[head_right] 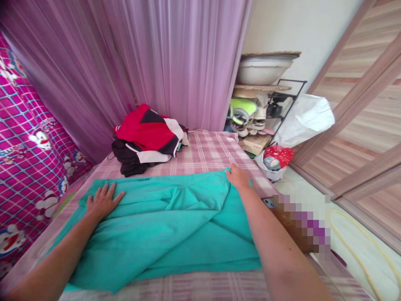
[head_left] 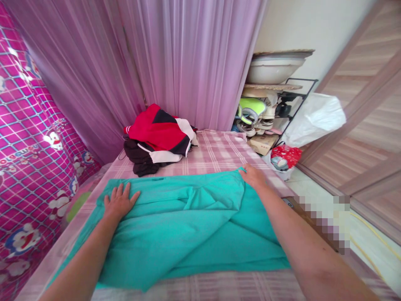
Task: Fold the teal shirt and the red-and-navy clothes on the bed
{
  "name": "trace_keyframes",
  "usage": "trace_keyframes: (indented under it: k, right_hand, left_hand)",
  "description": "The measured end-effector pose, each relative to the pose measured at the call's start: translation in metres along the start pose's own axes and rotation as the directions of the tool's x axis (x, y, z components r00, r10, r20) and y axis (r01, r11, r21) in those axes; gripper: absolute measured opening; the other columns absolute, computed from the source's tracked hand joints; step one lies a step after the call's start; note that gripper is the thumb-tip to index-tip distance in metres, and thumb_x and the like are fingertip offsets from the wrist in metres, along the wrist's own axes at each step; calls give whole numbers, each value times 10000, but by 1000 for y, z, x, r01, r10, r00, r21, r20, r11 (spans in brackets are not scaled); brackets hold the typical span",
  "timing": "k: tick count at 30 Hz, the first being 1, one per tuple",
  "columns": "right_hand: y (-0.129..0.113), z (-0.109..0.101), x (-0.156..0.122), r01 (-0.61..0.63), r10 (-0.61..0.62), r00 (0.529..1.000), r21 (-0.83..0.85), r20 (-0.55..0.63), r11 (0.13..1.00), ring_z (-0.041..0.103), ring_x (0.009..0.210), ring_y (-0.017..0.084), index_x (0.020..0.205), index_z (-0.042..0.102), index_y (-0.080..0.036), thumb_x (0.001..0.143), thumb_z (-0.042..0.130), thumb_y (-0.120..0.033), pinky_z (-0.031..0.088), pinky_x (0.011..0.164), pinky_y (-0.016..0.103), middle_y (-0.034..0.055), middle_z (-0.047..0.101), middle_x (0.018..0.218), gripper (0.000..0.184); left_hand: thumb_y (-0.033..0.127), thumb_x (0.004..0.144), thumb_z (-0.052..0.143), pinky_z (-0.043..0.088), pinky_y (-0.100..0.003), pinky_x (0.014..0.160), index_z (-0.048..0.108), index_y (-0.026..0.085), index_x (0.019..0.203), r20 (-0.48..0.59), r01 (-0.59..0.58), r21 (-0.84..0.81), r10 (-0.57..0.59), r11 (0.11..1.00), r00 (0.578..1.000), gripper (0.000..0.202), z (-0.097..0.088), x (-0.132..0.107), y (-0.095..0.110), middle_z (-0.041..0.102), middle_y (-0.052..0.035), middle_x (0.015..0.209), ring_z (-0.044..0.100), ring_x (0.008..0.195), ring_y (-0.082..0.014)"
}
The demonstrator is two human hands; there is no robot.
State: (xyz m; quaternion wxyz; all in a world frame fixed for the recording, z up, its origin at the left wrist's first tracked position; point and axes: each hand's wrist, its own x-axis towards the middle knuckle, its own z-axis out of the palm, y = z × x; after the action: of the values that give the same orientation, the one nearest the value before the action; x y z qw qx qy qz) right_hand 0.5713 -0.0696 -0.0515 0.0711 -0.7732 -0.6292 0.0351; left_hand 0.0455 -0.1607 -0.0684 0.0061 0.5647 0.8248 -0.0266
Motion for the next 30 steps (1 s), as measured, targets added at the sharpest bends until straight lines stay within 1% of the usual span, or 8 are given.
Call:
trace_keyframes:
  k: [3, 11, 13, 15, 18, 21, 26, 30]
  right_hand:
    - [-8, 8, -13, -71, 69, 991, -18, -116, 997, 672, 1037, 270, 1265, 617, -191, 980, 438, -372, 481, 838, 353, 145, 719, 1124, 382]
    - [-20, 8, -14, -42, 38, 989, -24, -145, 999, 637, 1112, 290, 1337, 565, -163, 978, 426, -296, 473, 900, 406, 172, 682, 1208, 407]
    - [-27, 5, -17, 12, -11, 967, 3, -255, 1000, 594, 1183, 306, 1367, 546, -150, 984, 384, -287, 447, 963, 458, 185, 640, 1292, 437]
    - [-36, 5, -24, 158, -146, 927, 10, -344, 987, 505, 1301, 303, 1423, 498, -151, 996, 332, -304, 380, 1058, 492, 176, 564, 1409, 483]
    - [-45, 14, -36, 347, -348, 917, -39, -195, 937, 365, 1426, 259, 1468, 461, -216, 1017, 255, -390, 232, 1173, 493, 107, 473, 1517, 526]
    - [-43, 26, -46, 324, -320, 945, -73, 65, 943, 315, 1458, 245, 1481, 447, -260, 1015, 216, -471, 170, 1196, 505, 70, 421, 1559, 561]
    - [-33, 34, -48, 239, -243, 970, -103, -25, 966, 250, 1485, 244, 1503, 414, -211, 1019, 167, -459, 127, 1203, 516, 96, 347, 1598, 597]
    - [-34, 32, -46, 197, -192, 980, -107, 52, 975, 271, 1474, 266, 1502, 414, -192, 1017, 164, -473, 138, 1187, 564, 110, 369, 1584, 614]
  left_hand:
    - [620, 917, 243, 196, -594, 1159, 257, 177, 1568, -11, 9, 6, -9, 1000, 1000, 788, 1, 0, 0, 240, -144, 1636, 231, 1488, -363]
    - [648, 903, 232, 187, -603, 1157, 269, 167, 1564, -9, 14, -27, -14, 1000, 1000, 819, 0, 0, 1, 244, -153, 1633, 236, 1482, -377]
    - [639, 905, 229, 185, -603, 1157, 267, 164, 1565, -1, 7, -34, -8, 999, 1000, 814, -1, 0, 1, 237, -153, 1635, 226, 1486, -374]
    - [634, 906, 233, 194, -608, 1152, 273, 165, 1563, 0, -3, -41, 3, 999, 1000, 808, -1, 0, 1, 237, -153, 1635, 221, 1487, -376]
    - [622, 908, 234, 207, -610, 1147, 302, 145, 1551, -16, 5, -42, -5, 999, 1000, 804, 0, 1, 1, 245, -162, 1631, 225, 1484, -379]
    - [596, 915, 226, 209, -605, 1149, 320, 118, 1541, -37, 16, -37, -17, 999, 999, 793, 3, 3, 0, 241, -170, 1630, 220, 1487, -374]
    - [597, 915, 236, 206, -630, 1138, 333, 108, 1534, -44, 4, -44, -6, 999, 999, 795, 6, 5, -1, 255, -188, 1621, 235, 1478, -389]
    - [600, 914, 235, 189, -634, 1145, 317, 119, 1541, -29, 9, -45, -11, 999, 1000, 795, 5, 4, -1, 242, -183, 1627, 226, 1483, -387]
